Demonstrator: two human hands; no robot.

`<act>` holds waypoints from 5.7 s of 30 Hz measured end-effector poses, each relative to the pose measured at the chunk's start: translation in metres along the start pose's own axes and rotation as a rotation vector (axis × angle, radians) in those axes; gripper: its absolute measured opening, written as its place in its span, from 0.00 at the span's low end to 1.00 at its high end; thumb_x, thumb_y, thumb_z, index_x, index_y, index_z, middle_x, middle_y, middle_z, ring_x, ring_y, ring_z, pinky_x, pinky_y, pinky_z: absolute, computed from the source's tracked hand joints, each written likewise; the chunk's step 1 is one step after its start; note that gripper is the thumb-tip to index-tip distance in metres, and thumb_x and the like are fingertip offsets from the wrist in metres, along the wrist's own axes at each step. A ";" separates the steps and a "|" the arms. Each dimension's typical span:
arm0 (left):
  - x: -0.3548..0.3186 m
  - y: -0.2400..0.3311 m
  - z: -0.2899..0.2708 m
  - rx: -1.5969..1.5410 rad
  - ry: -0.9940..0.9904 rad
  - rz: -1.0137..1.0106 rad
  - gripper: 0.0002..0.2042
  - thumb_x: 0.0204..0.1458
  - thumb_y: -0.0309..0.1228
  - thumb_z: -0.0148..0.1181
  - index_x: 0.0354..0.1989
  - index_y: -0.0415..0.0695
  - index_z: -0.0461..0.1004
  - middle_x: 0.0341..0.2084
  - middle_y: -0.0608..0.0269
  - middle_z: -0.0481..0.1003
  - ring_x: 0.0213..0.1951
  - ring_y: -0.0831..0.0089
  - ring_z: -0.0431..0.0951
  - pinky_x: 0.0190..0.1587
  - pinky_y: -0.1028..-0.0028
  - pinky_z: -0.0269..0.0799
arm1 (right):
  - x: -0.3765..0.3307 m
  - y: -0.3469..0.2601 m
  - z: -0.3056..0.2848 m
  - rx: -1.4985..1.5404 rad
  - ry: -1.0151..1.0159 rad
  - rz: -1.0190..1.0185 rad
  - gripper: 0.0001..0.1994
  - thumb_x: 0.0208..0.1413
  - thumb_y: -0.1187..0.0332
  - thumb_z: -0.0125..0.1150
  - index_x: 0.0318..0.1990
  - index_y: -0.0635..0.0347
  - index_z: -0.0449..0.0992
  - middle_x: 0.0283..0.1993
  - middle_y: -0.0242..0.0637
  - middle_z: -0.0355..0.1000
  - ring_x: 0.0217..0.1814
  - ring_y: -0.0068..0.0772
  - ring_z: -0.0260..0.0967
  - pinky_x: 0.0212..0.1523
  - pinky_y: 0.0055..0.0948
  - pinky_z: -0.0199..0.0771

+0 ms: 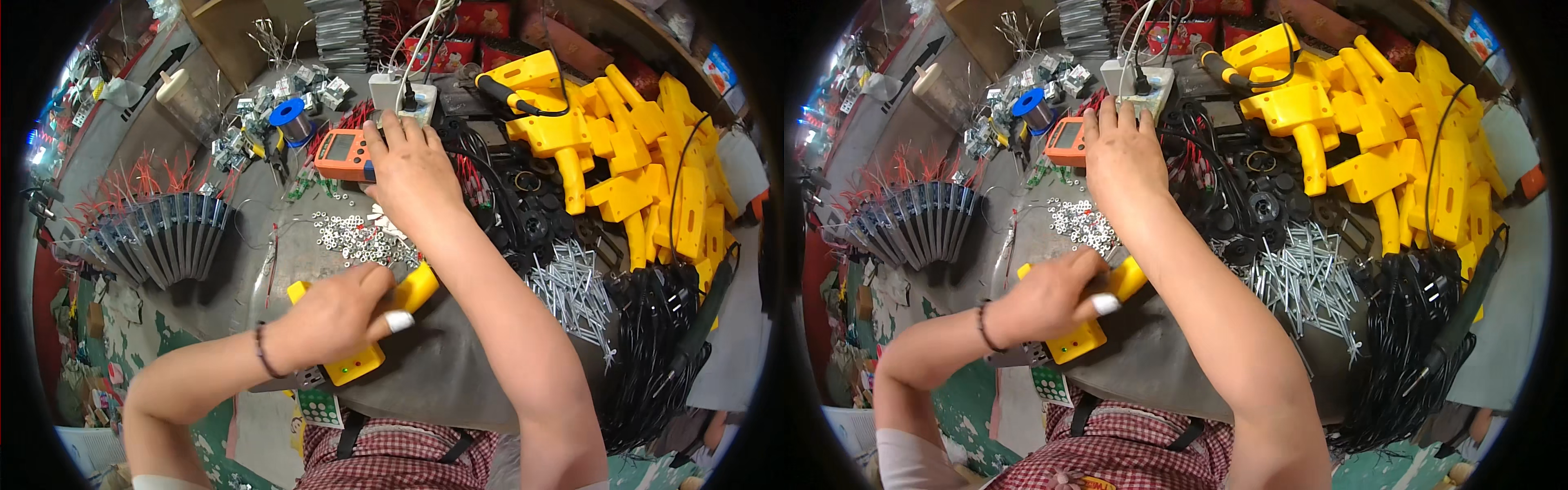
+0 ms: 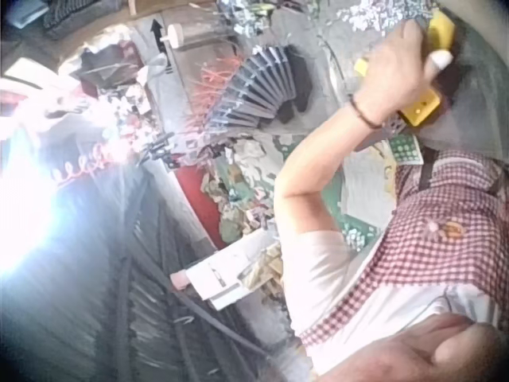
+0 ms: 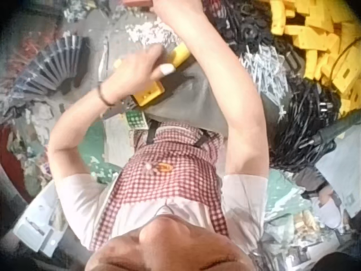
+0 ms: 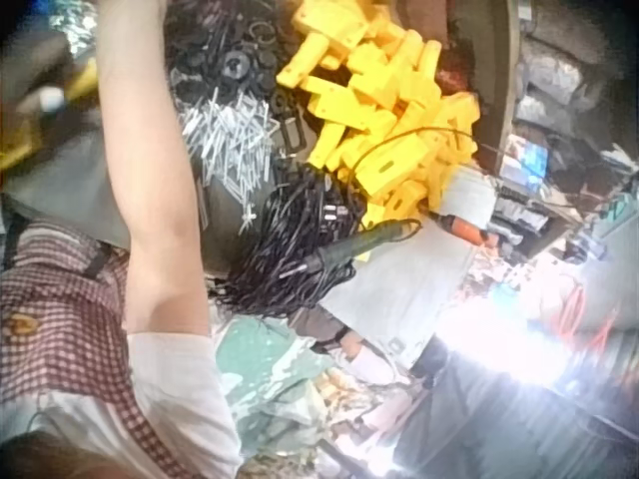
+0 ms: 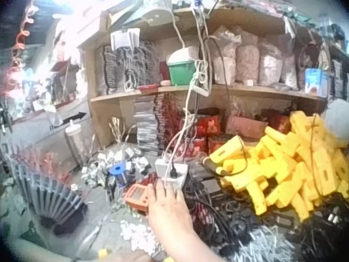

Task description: The person assembles yellow plastic housings with electronic wiring and internal components, using an electric screwdriver, pliers, and a soldering iron or crimper to connect wires and secure small metal parts.

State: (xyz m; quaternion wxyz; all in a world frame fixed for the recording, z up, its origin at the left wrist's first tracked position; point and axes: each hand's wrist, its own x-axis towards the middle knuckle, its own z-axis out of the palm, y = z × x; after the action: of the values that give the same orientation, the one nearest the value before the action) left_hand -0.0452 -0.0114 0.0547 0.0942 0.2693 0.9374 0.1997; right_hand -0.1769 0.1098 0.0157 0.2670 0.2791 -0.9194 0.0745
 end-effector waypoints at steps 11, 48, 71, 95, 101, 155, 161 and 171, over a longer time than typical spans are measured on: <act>0.010 -0.006 0.012 -0.058 0.050 0.073 0.19 0.53 0.44 0.56 0.41 0.39 0.66 0.28 0.55 0.71 0.28 0.55 0.75 0.29 0.63 0.71 | 0.003 -0.007 -0.013 0.078 0.053 0.039 0.24 0.48 0.69 0.55 0.56 0.64 0.68 0.57 0.45 0.63 0.58 0.41 0.60 0.55 0.40 0.60; -0.421 -0.252 0.182 -0.056 0.061 -1.027 0.11 0.42 0.26 0.54 0.35 0.44 0.78 0.33 0.53 0.75 0.41 0.56 0.74 0.42 0.60 0.70 | -0.090 -0.170 -0.037 1.302 -0.823 -0.202 0.14 0.52 0.77 0.55 0.47 0.59 0.74 0.40 0.40 0.74 0.42 0.39 0.73 0.44 0.30 0.73; -0.266 -0.201 0.079 -0.100 1.656 -0.490 0.10 0.53 0.21 0.46 0.43 0.41 0.64 0.47 0.57 0.67 0.46 0.70 0.67 0.50 0.74 0.62 | -0.096 -0.185 -0.031 1.287 -0.638 -0.059 0.13 0.45 0.83 0.56 0.39 0.63 0.78 0.34 0.39 0.75 0.34 0.34 0.73 0.35 0.28 0.73; -0.076 0.010 0.017 -0.106 0.076 0.136 0.23 0.27 0.24 0.69 0.38 0.42 0.69 0.47 0.51 0.70 0.49 0.50 0.67 0.51 0.56 0.64 | -0.189 0.137 -0.126 -0.269 -0.049 0.513 0.06 0.47 0.72 0.57 0.33 0.62 0.77 0.33 0.45 0.74 0.37 0.46 0.72 0.40 0.43 0.70; -0.025 0.065 0.027 0.134 0.027 0.223 0.31 0.32 0.38 0.71 0.46 0.35 0.68 0.45 0.49 0.68 0.51 0.52 0.66 0.54 0.59 0.62 | -0.162 0.199 -0.106 -0.346 -0.604 0.677 0.10 0.47 0.73 0.53 0.34 0.63 0.80 0.40 0.47 0.76 0.42 0.47 0.75 0.41 0.42 0.73; -0.023 0.050 0.074 -0.265 0.356 0.203 0.28 0.38 0.42 0.68 0.48 0.41 0.71 0.58 0.44 0.59 0.58 0.48 0.61 0.57 0.55 0.58 | -0.127 0.143 -0.130 0.259 0.407 0.675 0.20 0.44 0.69 0.64 0.45 0.66 0.70 0.42 0.52 0.68 0.44 0.58 0.66 0.43 0.40 0.69; -0.004 0.087 0.042 -2.024 -0.632 -0.007 0.49 0.40 0.67 0.56 0.64 0.42 0.52 0.55 0.48 0.65 0.53 0.51 0.70 0.53 0.56 0.69 | -0.214 0.050 -0.175 0.156 0.129 -0.114 0.23 0.46 0.69 0.63 0.53 0.47 0.72 0.45 0.30 0.69 0.41 0.30 0.68 0.44 0.34 0.67; -0.018 0.091 0.066 -0.808 0.313 0.343 0.39 0.35 0.42 0.75 0.57 0.43 0.61 0.41 0.57 0.74 0.42 0.65 0.77 0.42 0.69 0.72 | -0.234 -0.021 -0.177 0.986 -0.049 0.376 0.49 0.42 0.56 0.71 0.69 0.58 0.44 0.50 0.50 0.58 0.50 0.50 0.61 0.50 0.40 0.64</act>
State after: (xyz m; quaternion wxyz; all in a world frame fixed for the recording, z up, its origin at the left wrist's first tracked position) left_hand 0.0311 0.0705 0.0346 0.0146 0.3287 0.7295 0.5997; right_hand 0.0788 0.2534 0.0408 0.0645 0.2033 -0.8153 0.5384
